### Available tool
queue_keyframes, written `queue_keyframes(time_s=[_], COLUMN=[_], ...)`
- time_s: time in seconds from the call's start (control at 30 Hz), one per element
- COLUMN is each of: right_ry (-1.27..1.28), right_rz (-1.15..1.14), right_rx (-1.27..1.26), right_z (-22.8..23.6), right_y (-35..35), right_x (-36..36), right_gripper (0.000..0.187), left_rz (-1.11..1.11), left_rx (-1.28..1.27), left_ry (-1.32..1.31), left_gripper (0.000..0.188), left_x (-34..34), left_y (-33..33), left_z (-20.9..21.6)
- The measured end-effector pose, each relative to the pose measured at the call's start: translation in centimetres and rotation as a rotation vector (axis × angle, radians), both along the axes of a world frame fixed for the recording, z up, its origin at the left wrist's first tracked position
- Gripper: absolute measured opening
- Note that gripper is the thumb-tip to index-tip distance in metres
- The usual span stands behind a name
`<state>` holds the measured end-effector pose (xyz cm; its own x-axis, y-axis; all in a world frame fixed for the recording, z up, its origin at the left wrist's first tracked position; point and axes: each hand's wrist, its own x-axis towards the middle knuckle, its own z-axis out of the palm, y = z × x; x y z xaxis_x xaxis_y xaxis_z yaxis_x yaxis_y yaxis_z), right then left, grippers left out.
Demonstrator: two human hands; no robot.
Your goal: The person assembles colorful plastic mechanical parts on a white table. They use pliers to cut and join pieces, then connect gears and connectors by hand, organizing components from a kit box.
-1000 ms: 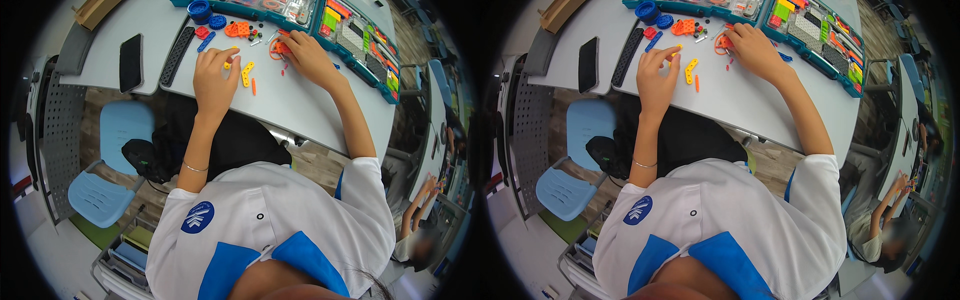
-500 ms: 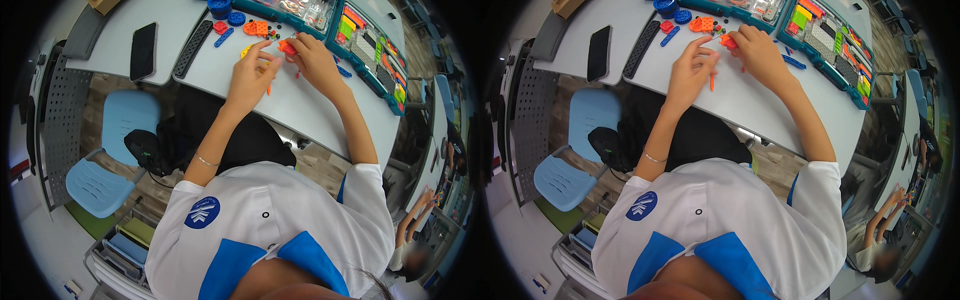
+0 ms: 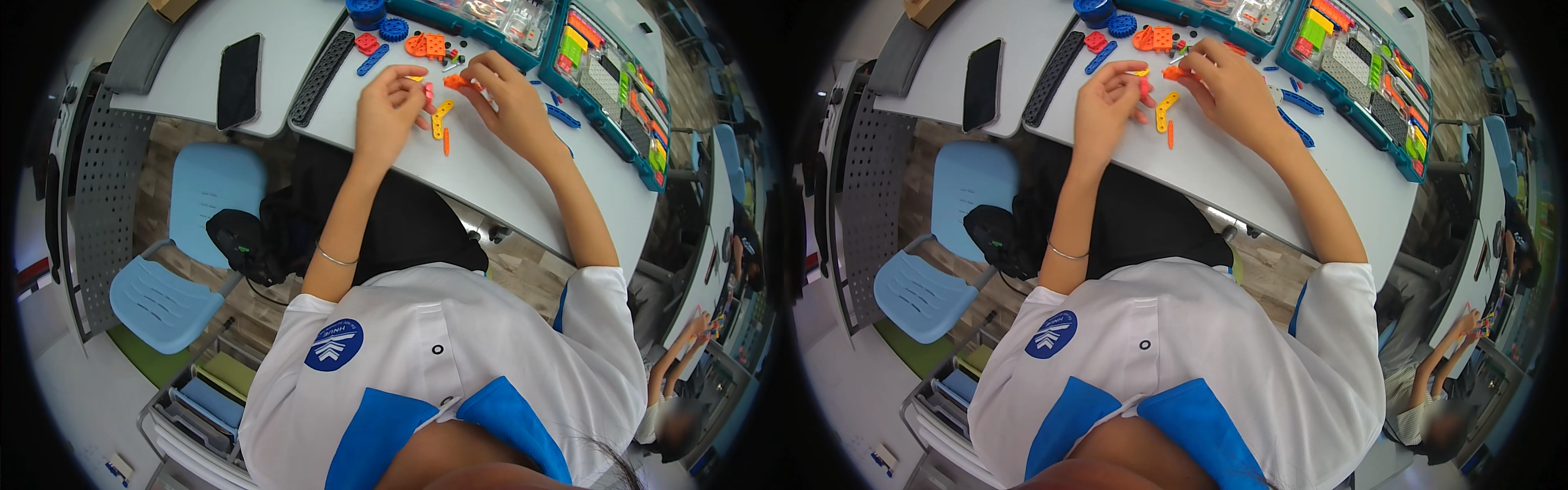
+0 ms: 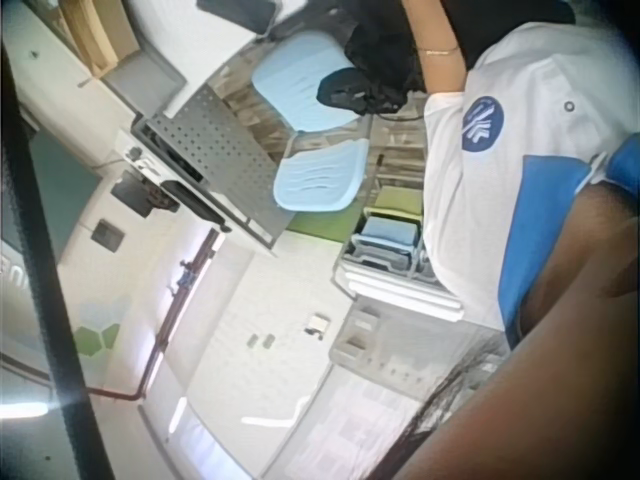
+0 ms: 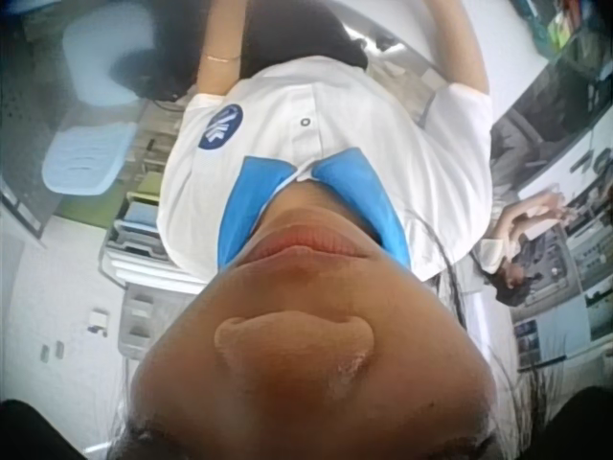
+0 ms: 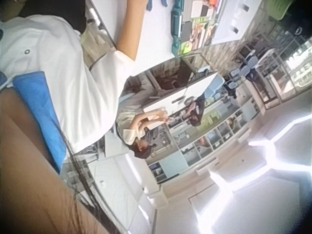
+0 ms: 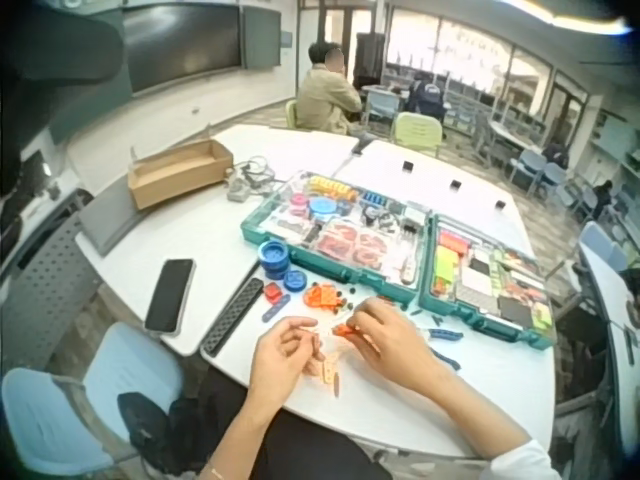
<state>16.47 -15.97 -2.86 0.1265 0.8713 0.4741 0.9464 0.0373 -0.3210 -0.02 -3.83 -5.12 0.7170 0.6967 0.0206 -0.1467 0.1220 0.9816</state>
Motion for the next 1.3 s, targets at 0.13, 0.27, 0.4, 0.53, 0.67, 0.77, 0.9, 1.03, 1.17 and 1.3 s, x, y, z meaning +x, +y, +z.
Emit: queue_keyframes(time_s=[0.13,0.27,0.4,0.53,0.67,0.77,0.9,1.03,1.17,1.3], right_ry=[0.015,-0.045,-0.022,-0.044,-0.134,-0.207,-0.371,-0.421,-0.203,-0.100], right_rz=[-0.064,-0.074,-0.140,-0.195,-0.179,-0.180,-0.205,-0.206,-0.129,-0.055], right_rx=[0.008,0.045,0.050,0.014,0.044,0.027,0.044,0.056,0.069,0.085], right_z=[0.1,-1.1,-1.4,-1.4,-1.9,-2.1,-2.2,-1.9,-2.3,-2.7], right_y=[1.1,3.5,5.6,6.5,6.9,6.7,6.6,6.3,6.5,6.6], right_x=[1.9,3.2,2.3,1.8,1.9,1.4,0.5,0.2,0.3,0.6], right_gripper=[0.015,0.013,0.015,0.015,0.021,0.026,0.029,0.029,0.026,0.022], left_rz=[0.120,0.325,0.409,0.380,0.342,0.350,0.369,0.340,0.348,0.366], left_rx=[0.284,0.866,1.187,1.127,0.990,0.979,1.144,1.259,1.224,1.263], left_ry=[0.091,0.328,0.497,0.527,0.375,0.409,0.479,0.481,0.512,0.510], left_gripper=[0.019,0.019,0.017,0.016,0.017,0.020,0.031,0.049,0.057,0.055], left_x=[-0.1,1.4,2.9,2.8,2.1,1.1,0.2,0.4,1.0,1.4], left_y=[5.1,10.9,12.6,12.1,11.8,12.6,13.5,13.3,12.5,11.7], left_z=[0.4,0.1,-1.1,-1.4,-0.6,0.1,0.0,-0.6,-0.9,-1.3])
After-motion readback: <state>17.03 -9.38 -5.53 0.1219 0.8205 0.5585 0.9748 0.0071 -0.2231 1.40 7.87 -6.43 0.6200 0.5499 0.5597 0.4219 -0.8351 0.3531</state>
